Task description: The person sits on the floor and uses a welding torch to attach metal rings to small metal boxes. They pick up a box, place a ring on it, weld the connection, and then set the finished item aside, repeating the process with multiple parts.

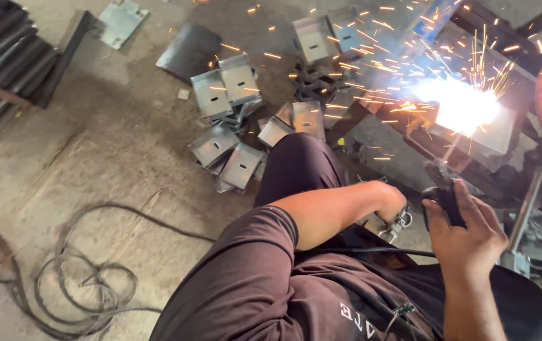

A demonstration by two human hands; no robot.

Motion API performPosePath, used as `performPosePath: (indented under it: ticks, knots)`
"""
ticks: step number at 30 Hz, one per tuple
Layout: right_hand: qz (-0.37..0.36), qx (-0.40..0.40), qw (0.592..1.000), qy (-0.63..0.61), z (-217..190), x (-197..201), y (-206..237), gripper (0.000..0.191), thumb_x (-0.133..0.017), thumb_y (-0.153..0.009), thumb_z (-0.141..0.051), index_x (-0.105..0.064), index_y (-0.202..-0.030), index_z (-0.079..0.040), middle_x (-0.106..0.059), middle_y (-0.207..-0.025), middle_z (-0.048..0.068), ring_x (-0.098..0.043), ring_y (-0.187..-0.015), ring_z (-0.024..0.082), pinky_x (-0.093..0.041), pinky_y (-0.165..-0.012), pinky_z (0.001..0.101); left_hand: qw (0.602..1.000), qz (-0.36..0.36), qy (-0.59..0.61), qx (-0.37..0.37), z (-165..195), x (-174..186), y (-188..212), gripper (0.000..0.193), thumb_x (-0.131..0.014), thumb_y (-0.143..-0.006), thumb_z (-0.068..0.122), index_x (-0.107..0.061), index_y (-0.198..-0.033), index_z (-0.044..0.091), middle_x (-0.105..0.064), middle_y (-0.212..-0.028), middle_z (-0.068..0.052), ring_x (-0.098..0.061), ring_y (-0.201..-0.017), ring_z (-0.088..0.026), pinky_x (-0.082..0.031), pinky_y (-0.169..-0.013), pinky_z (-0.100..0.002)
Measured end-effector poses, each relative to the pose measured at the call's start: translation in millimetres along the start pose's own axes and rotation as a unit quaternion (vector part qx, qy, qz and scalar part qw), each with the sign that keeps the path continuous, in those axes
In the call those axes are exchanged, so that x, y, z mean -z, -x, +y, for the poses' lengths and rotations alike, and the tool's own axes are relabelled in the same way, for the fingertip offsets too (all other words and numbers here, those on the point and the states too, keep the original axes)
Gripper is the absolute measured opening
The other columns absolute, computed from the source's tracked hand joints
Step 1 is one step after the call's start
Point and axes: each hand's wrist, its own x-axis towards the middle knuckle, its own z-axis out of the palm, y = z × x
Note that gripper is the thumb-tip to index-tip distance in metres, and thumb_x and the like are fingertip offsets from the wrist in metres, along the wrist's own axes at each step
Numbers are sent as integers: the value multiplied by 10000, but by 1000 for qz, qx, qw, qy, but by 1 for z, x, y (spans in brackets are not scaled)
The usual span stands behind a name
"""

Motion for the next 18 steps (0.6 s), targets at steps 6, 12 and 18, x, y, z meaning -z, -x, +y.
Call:
performPosePath:
  ticks: [6,12,18]
  knots:
    - [71,-49,979,-183,34,-3,11,435,-847,-1001,-180,-659,-1305,68,-715,-1130,158,-691,-999,257,-549,-904,311,1000,25,2,2,-1,4,11,534,-749,-816,536,-754,-1009,37,-746,-953,-115,-708,-914,-292,-539,-830,-454]
    - [97,-417,781,-455,127,3,45,404,-827,-998,-176,-667,-1288,56,-712,-1099,147,-680,-967,244,-532,-869,306,992,107,47,-58,42,51,84,519,-740,-843,537,-758,-999,43,-738,-913,-85,-700,-864,-249,-543,-779,-427]
    - [80,-515,743,-420,176,19,72,375,-807,-995,-172,-674,-1272,43,-708,-1068,137,-668,-934,232,-515,-833,301,851,17,297,-433,141,73,211,341,-694,-988,398,-721,-921,65,-699,-769,4,-643,-667,-82,-545,-563,-284]
